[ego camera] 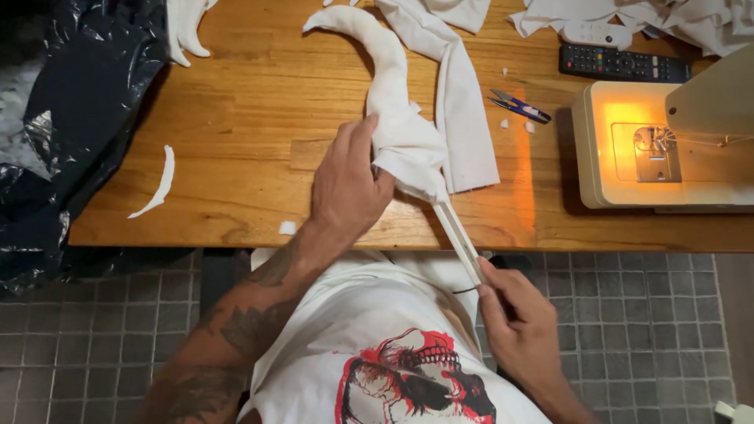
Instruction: The person manipulates a white fabric tube, folding and shaping it by hand on a wooden table. They then reach into a black trash bag to retrieve white fluffy stuffing material and insert it into the fabric tube to fill it out.
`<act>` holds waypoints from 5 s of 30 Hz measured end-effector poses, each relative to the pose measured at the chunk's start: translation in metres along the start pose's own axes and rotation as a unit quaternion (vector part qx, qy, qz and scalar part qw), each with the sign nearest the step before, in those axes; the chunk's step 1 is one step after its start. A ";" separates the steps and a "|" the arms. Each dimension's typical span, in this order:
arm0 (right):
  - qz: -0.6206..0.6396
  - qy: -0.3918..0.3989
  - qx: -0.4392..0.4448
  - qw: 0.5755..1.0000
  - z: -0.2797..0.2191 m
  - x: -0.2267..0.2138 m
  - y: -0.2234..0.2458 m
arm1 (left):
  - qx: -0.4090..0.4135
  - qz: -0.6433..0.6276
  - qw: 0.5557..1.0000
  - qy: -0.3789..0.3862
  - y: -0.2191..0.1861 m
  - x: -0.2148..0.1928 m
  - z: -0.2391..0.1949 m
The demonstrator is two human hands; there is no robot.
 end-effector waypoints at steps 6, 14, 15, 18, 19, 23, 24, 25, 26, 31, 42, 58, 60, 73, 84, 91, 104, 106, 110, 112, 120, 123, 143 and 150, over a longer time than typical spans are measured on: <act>0.051 -0.004 0.038 0.998 0.003 0.024 -0.008 | 0.067 0.177 0.981 -0.051 -0.003 0.011 -0.005; 0.063 -0.003 0.008 0.998 0.022 0.044 -0.011 | 0.073 -0.040 0.980 0.180 0.015 0.033 0.003; 0.062 -0.004 0.001 0.998 0.023 0.045 -0.012 | 0.030 -0.114 0.965 0.235 0.016 0.031 0.005; 0.066 -0.009 -0.016 0.998 0.037 0.042 0.000 | -0.006 -0.222 0.935 0.278 0.011 0.013 0.017; 0.067 -0.007 -0.019 0.998 0.039 0.043 -0.001 | -0.007 -0.221 0.936 0.275 0.018 0.014 0.017; 0.042 0.007 -0.022 0.999 0.046 0.045 -0.005 | 0.051 -0.180 0.937 0.295 0.022 0.024 0.017; 0.034 0.009 -0.034 0.999 0.047 0.046 -0.005 | 0.034 -0.138 0.946 0.293 0.025 0.028 0.015; 0.034 0.011 -0.034 0.999 0.046 0.042 -0.006 | 0.032 -0.139 0.946 0.292 0.023 0.028 0.013; 0.033 0.019 -0.035 0.999 0.047 0.039 -0.006 | 0.129 -0.009 0.975 0.178 0.012 0.016 0.017; 0.016 0.013 -0.052 0.998 0.049 0.019 -0.009 | 0.267 0.234 0.934 0.040 -0.012 -0.011 0.037; -0.052 0.042 -0.105 0.992 0.025 -0.012 -0.026 | 0.200 0.123 0.952 0.198 0.003 0.024 0.049; -0.080 0.030 -0.137 0.987 0.057 0.037 -0.006 | 0.303 -0.089 0.940 0.130 -0.025 0.041 0.012; -0.057 0.032 -0.129 0.989 0.056 0.036 -0.007 | 0.330 0.027 0.927 0.176 -0.018 0.046 0.019; -0.099 0.035 -0.105 0.989 0.042 0.011 -0.008 | 0.291 0.114 0.943 0.114 0.012 0.024 0.043; -0.125 -0.022 -0.188 0.974 0.065 0.035 -0.025 | 0.231 -0.043 0.938 0.255 -0.002 0.030 0.013; -0.207 -0.050 -0.249 0.945 0.055 0.016 0.000 | 0.191 0.071 0.971 0.122 -0.015 0.002 0.056; -0.252 -0.030 -0.245 0.936 0.059 0.035 -0.013 | 0.191 -0.061 0.968 0.153 0.018 0.073 0.055; -0.275 -0.036 -0.248 0.928 0.062 0.038 -0.014 | 0.215 -0.127 0.957 0.150 0.001 0.058 0.045; -0.302 -0.025 -0.239 0.923 0.067 0.042 -0.002 | 0.211 -0.196 0.950 0.119 -0.016 0.042 0.025; -0.311 -0.013 -0.237 0.920 0.067 0.046 0.004 | 0.207 -0.225 0.944 0.121 -0.019 0.046 0.024; -0.165 -0.005 -0.162 0.973 0.064 0.045 0.004 | 0.279 -0.056 0.956 0.075 -0.025 0.033 0.027; -0.072 -0.006 -0.092 0.993 0.064 0.036 -0.006 | 0.204 -0.019 0.976 0.079 -0.018 -0.005 -0.008; -0.001 0.042 -0.013 0.999 0.008 -0.002 0.021 | 0.031 0.041 0.998 0.027 -0.003 -0.017 -0.020; 0.004 0.037 -0.060 0.998 0.023 0.031 0.026 | 0.031 0.216 0.974 -0.065 0.018 -0.013 -0.038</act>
Point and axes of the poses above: each hand's wrist, its own z-axis towards the middle knuckle, its own x-axis out of the palm, y = z × x, the point moved 6 cm from there along z, towards the middle knuckle, and after that the axes turned 5 degrees about y, right-handed, at the moved point
